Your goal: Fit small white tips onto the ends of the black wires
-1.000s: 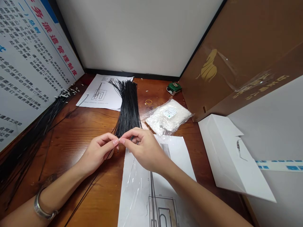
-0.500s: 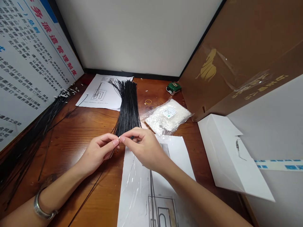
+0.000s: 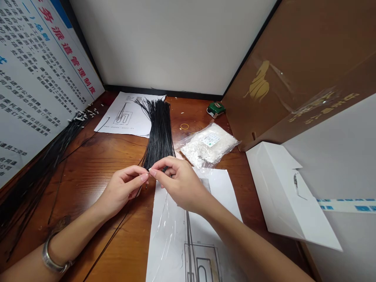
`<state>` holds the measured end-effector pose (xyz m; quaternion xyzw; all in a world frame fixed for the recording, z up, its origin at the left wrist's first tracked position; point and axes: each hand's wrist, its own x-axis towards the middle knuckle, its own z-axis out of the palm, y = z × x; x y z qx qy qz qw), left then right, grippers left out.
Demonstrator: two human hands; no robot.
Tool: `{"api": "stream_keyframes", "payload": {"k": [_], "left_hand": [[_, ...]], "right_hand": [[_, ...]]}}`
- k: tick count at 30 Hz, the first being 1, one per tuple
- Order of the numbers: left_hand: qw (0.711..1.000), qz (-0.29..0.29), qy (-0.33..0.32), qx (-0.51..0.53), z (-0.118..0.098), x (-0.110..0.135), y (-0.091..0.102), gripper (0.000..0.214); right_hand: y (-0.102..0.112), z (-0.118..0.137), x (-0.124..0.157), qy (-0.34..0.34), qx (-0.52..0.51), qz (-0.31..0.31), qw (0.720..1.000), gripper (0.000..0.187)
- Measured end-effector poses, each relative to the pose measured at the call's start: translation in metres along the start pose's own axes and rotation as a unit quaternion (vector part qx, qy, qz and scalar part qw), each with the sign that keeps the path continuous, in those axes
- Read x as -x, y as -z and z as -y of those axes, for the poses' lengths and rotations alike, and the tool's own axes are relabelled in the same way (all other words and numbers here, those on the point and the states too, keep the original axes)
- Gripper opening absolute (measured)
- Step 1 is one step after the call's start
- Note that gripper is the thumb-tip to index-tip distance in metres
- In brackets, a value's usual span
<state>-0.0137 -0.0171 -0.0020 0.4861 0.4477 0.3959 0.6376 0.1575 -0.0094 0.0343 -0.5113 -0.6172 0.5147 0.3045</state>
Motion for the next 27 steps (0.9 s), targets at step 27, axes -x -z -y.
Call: {"api": "stream_keyframes", "payload": {"k": [27], "left_hand": [[1.0, -0.001, 0.029, 0.005, 0.0021, -0.0013, -0.0005, 0.026]], "right_hand": [[0.0031, -0.0046, -0.0037, -0.035, -0.086, -0.047, 0.995, 0.019]]}}
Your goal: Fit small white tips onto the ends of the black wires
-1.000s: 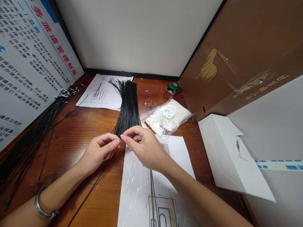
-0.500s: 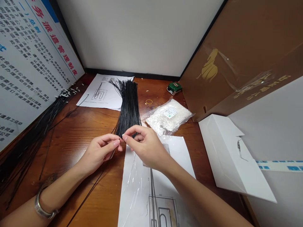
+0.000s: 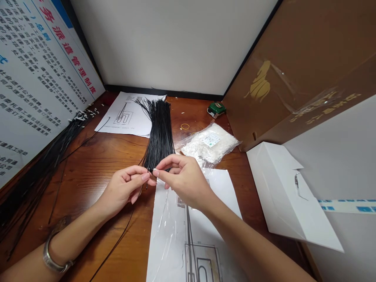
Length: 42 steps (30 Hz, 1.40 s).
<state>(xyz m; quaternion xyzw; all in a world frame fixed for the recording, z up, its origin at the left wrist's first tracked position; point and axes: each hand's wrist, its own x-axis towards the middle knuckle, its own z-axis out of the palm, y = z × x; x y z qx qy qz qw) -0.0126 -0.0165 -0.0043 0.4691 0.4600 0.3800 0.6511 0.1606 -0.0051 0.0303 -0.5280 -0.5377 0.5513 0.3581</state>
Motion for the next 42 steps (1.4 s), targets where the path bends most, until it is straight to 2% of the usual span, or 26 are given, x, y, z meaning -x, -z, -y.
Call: {"api": "stream_keyframes", "payload": {"k": [9, 16, 21, 26, 34, 42], "left_hand": [[1.0, 0.011, -0.021, -0.02, -0.0023, 0.0015, 0.0001, 0.024], [0.999, 0.023, -0.02, -0.029, -0.0029, 0.0, 0.0007, 0.029], [0.999, 0.035, -0.016, -0.03, -0.0019, 0.0008, 0.001, 0.029], [0.999, 0.034, -0.002, -0.011, 0.0015, 0.0007, 0.0015, 0.025], [0.999, 0.047, -0.004, -0.017, 0.0015, 0.001, 0.0009, 0.028], [0.999, 0.052, -0.005, -0.012, 0.0005, 0.0019, -0.0001, 0.024]], "right_hand": [[0.0025, -0.0011, 0.0018, 0.011, 0.03, 0.03, 0.999, 0.017], [-0.0027, -0.0019, 0.0014, 0.08, -0.003, 0.068, 0.994, 0.011], [-0.0026, -0.0054, 0.0004, 0.103, 0.017, 0.037, 0.994, 0.012], [-0.001, -0.0043, 0.0001, 0.079, 0.017, -0.006, 0.997, 0.009], [-0.0018, -0.0053, -0.0006, 0.037, -0.024, 0.012, 0.999, 0.013], [-0.001, -0.0057, 0.0002, 0.083, 0.001, 0.02, 0.996, 0.01]]}}
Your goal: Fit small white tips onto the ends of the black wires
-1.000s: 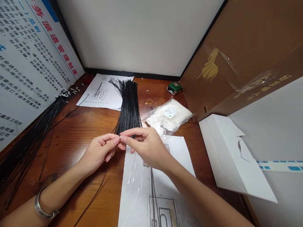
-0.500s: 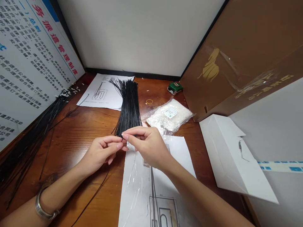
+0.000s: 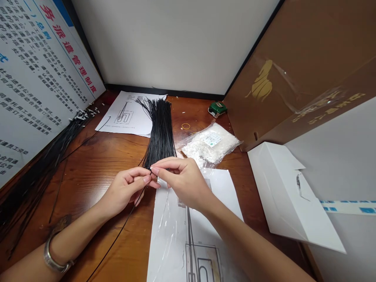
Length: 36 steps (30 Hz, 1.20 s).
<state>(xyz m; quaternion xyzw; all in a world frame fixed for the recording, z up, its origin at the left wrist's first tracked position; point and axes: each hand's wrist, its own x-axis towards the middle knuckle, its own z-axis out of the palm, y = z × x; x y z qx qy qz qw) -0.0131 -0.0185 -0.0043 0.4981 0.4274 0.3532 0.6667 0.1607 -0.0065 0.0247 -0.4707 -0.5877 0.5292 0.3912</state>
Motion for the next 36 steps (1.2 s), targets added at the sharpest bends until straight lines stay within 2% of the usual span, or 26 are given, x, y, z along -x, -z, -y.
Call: {"api": "stream_keyframes", "payload": {"k": [6, 10, 16, 25, 31, 36], "left_hand": [[1.0, -0.017, -0.013, -0.013, -0.0007, 0.0005, -0.0014, 0.027], [1.0, -0.024, -0.011, -0.014, 0.0015, -0.0008, -0.0017, 0.029], [0.999, -0.026, -0.015, -0.027, 0.0019, -0.0008, -0.0006, 0.028], [0.999, -0.043, -0.006, -0.015, 0.0001, -0.0022, -0.0021, 0.023], [0.999, -0.043, -0.005, -0.01, -0.0011, -0.0008, -0.0027, 0.024], [0.999, -0.039, -0.009, -0.015, -0.0014, 0.0001, -0.0027, 0.023]], "right_hand": [[-0.0016, 0.0006, 0.0012, -0.019, 0.012, 0.042, 0.999, 0.012], [-0.002, 0.001, -0.0005, -0.059, -0.006, 0.021, 0.998, 0.014], [-0.003, 0.0019, -0.0018, -0.052, -0.042, 0.008, 0.998, 0.015], [0.0026, 0.0042, -0.002, -0.081, 0.025, -0.009, 0.996, 0.018], [0.0016, 0.0023, -0.0022, -0.101, 0.061, 0.039, 0.992, 0.018], [0.0006, 0.0007, -0.0012, -0.105, 0.076, 0.047, 0.99, 0.021]]}}
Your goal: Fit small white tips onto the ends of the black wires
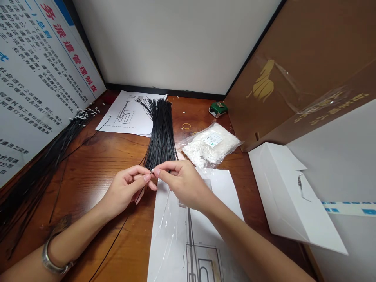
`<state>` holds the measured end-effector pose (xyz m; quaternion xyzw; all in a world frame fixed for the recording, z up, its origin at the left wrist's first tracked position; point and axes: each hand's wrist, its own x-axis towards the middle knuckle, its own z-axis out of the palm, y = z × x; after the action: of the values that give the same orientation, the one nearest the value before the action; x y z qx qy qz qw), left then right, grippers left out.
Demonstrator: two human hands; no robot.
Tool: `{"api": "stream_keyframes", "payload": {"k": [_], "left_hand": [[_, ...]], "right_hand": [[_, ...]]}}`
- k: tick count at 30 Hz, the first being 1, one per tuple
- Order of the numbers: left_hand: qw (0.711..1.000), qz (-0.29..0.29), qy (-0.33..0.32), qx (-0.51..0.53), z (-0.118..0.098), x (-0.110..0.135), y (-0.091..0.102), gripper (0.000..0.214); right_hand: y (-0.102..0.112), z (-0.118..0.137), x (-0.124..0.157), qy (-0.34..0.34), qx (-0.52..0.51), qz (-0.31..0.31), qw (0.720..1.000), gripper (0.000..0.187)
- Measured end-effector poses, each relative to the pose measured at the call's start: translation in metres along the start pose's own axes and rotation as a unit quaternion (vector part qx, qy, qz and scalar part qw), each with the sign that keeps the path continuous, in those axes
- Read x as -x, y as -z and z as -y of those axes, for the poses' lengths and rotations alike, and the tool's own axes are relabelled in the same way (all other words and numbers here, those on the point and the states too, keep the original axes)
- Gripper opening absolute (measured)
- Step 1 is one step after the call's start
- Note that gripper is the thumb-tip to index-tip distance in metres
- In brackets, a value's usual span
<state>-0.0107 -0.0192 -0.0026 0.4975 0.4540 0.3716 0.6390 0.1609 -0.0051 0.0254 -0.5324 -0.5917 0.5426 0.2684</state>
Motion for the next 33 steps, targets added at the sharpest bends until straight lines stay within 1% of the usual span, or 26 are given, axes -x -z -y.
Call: {"api": "stream_keyframes", "payload": {"k": [12, 25, 28, 33], "left_hand": [[1.0, 0.003, -0.016, -0.005, -0.0009, 0.0009, 0.0005, 0.021], [1.0, 0.008, -0.022, -0.012, 0.0026, 0.0013, 0.0026, 0.022], [1.0, 0.01, -0.021, -0.011, 0.0028, 0.0011, 0.0024, 0.023], [1.0, 0.013, -0.018, -0.015, 0.0027, 0.0009, 0.0021, 0.023]], "right_hand": [[0.0021, -0.0035, 0.0012, -0.001, 0.01, -0.001, 1.0, 0.019], [0.0038, -0.0004, 0.0023, 0.006, 0.054, 0.006, 0.998, 0.021], [0.0025, -0.0007, 0.0035, 0.023, 0.068, 0.001, 0.997, 0.021], [-0.0004, -0.0015, 0.003, 0.034, 0.072, -0.027, 0.996, 0.022]]}}
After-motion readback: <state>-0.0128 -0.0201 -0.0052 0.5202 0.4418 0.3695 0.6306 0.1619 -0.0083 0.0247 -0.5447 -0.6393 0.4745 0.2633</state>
